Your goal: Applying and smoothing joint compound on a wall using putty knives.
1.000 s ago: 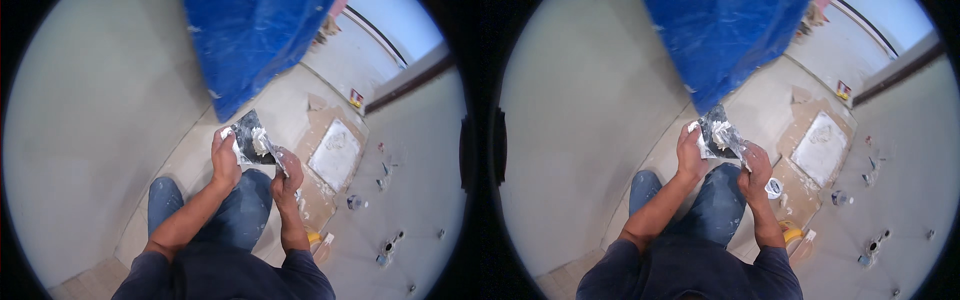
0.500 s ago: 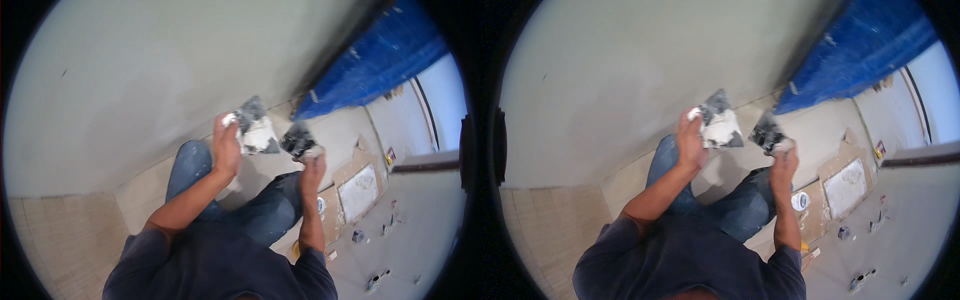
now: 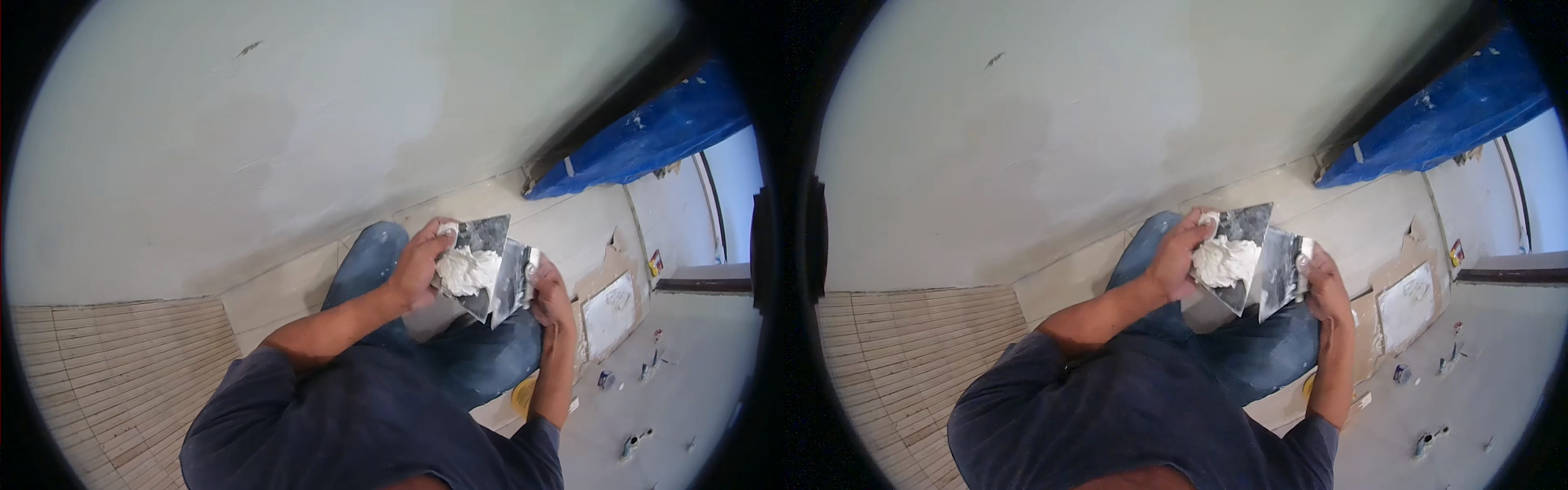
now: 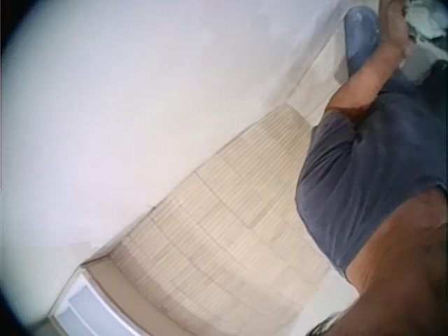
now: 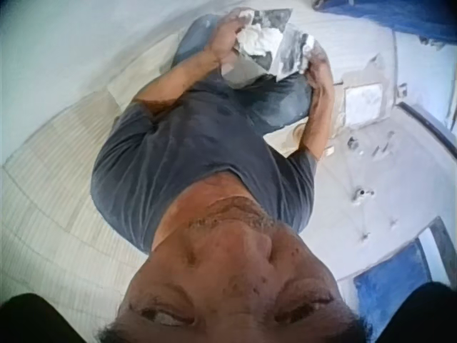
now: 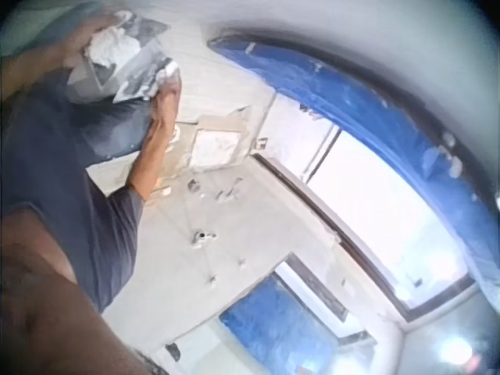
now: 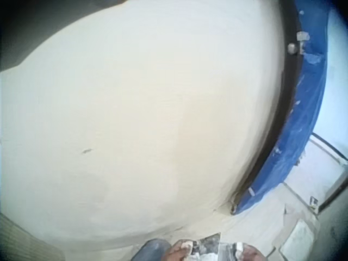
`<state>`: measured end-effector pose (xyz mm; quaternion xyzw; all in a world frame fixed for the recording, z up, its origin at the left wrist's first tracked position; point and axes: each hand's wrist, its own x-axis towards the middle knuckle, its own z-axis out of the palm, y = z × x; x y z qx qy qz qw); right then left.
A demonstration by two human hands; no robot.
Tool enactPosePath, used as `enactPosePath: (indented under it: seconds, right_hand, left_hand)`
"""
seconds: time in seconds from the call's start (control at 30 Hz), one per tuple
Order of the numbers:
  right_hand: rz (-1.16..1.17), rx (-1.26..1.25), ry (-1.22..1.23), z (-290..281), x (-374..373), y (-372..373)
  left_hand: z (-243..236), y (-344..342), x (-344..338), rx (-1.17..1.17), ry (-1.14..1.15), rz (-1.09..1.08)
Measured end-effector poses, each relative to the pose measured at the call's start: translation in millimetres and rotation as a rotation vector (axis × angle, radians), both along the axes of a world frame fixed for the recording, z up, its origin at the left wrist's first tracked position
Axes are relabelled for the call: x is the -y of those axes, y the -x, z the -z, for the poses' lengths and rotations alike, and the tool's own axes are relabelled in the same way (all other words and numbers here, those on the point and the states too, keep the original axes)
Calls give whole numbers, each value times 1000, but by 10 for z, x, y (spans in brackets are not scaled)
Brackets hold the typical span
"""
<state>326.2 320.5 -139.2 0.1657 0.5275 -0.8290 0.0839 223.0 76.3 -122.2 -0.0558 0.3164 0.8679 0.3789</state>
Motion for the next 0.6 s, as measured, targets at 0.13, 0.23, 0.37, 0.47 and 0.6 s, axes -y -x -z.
enactPosePath:
  seconds: [0.13, 0.23, 0.37, 0.47, 0.6]
  right_hand:
    - [240, -9, -98, -231, 185, -135]
    - [329, -85, -80, -329, 244, -240]
    - [461, -106, -445, -394, 418, -274]
    - [285, -186, -863, -593, 575, -177]
    - [-155, -821, -1557, -1060, 789, 72]
  left_hand:
    - [76, 223, 450, 4, -9, 16]
    - [109, 374, 681, 64, 33, 46]
    - [50, 571, 852, 127, 221, 86]
    - [-86, 669, 975, 62, 188, 211]
    - [-269, 805, 1062, -75, 289, 340]
